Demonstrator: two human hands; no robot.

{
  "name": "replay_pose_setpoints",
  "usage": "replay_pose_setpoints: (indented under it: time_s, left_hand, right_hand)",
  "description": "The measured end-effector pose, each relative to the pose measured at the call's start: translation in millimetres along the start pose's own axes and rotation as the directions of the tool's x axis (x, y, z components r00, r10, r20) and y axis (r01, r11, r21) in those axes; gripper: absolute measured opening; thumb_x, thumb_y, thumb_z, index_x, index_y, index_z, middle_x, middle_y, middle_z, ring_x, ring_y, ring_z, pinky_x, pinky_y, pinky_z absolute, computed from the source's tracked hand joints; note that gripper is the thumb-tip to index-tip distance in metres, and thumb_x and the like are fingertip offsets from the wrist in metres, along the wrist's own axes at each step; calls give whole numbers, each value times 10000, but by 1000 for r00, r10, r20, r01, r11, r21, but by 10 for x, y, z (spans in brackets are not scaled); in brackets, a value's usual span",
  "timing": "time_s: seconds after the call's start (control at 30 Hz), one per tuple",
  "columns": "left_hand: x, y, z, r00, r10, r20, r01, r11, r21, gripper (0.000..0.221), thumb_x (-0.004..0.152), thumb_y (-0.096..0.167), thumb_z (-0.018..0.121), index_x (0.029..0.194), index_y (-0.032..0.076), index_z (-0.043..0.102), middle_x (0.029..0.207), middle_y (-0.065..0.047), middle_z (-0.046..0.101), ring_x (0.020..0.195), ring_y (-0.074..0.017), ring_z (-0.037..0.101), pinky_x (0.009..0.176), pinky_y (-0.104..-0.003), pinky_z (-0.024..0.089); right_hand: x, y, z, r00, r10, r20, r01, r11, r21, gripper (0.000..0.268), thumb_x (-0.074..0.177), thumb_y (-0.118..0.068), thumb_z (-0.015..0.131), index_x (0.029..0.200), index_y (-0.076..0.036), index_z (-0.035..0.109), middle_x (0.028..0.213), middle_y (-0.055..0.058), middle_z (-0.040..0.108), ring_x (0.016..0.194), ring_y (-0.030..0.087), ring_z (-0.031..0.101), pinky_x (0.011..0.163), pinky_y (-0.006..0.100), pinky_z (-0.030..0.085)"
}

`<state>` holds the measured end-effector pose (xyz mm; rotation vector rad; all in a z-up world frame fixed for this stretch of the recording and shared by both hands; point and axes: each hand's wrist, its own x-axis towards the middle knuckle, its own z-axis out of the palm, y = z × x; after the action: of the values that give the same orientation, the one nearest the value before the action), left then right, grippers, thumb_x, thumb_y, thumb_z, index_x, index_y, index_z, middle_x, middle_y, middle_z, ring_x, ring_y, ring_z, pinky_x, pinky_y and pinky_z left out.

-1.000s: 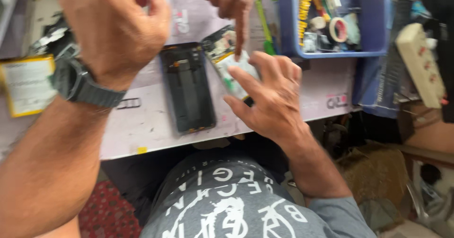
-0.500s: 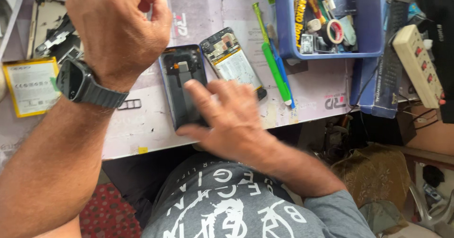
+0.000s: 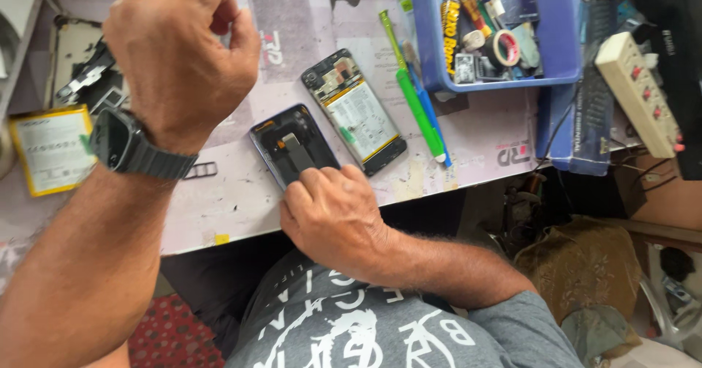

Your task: The person searches a drawer and retrieves a small adhesive packet, then opens it and applies the adhesive to a SIM tray. They insert the SIM tray into a smartphone, then use a prying tool to separate the phone's back cover from the chassis, exposing the internal battery and components.

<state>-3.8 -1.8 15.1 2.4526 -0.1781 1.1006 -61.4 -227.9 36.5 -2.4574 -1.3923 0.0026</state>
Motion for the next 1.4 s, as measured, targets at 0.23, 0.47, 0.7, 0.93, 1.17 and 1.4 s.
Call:
replay_pose_setpoints:
  time_s: [0.23,0.47,0.7,0.93,1.17,1.4]
  left_hand:
    - [85,41,-30,995,-76,66,84,988,-128,120,861,11,742,809,49,641,787,-53,670,657,-228,640,598,-362,487]
    - [195,96,-79,794,-298,531,608,421,-673,168,955,127,593,1052,18,675,942,-45,704,775,-97,627,693,-263,520]
    - [145,242,90,655,-146,741,748,-6,-663,305,964,189,662,1202,-2,657,1018,-93,739,815,-136,709,758,-280,605]
    - [31,242,226,625,-267,733,759,-13,-652,161,974,62,660,1101,-38,670,922,-115,749,751,-157,718,705,-297,620]
    - [36,278,214,654,-334,679,719,-5,-695,142,987,51,655,1099,-35,667,920,-113,746,774,-164,730,726,-309,634]
    - [31,282,199,723,-310,617,688,404,-603,196,1037,119,642,1202,33,703,965,-90,741,790,-134,653,691,-277,560]
  right_hand:
    - [44,62,-13,992,93,-85,-78,983,166,133,822,-108,720,773,-55,607,757,98,620,707,295,638,668,429,505]
    - [-141,1050,-498,876,397,274,-285,-33,958,92,991,-89,662,972,-8,623,870,30,621,698,93,568,602,252,479]
    - [-186,1457,-258,889,364,277,-77,-477,876,205,982,-161,691,1024,20,607,892,91,664,733,142,654,677,278,577]
    - [-105,1305,-316,880,436,190,-91,-236,967,358,967,-158,753,1212,23,566,1058,101,639,910,150,640,808,290,558]
    - [-50,748,-597,964,209,-165,-174,964,200,868,692,-259,902,1411,-44,467,1273,193,585,1121,315,624,907,419,542]
    - [-147,1251,-483,886,389,254,-291,40,956,822,854,-221,758,1561,-5,398,1316,284,589,861,257,625,735,363,523]
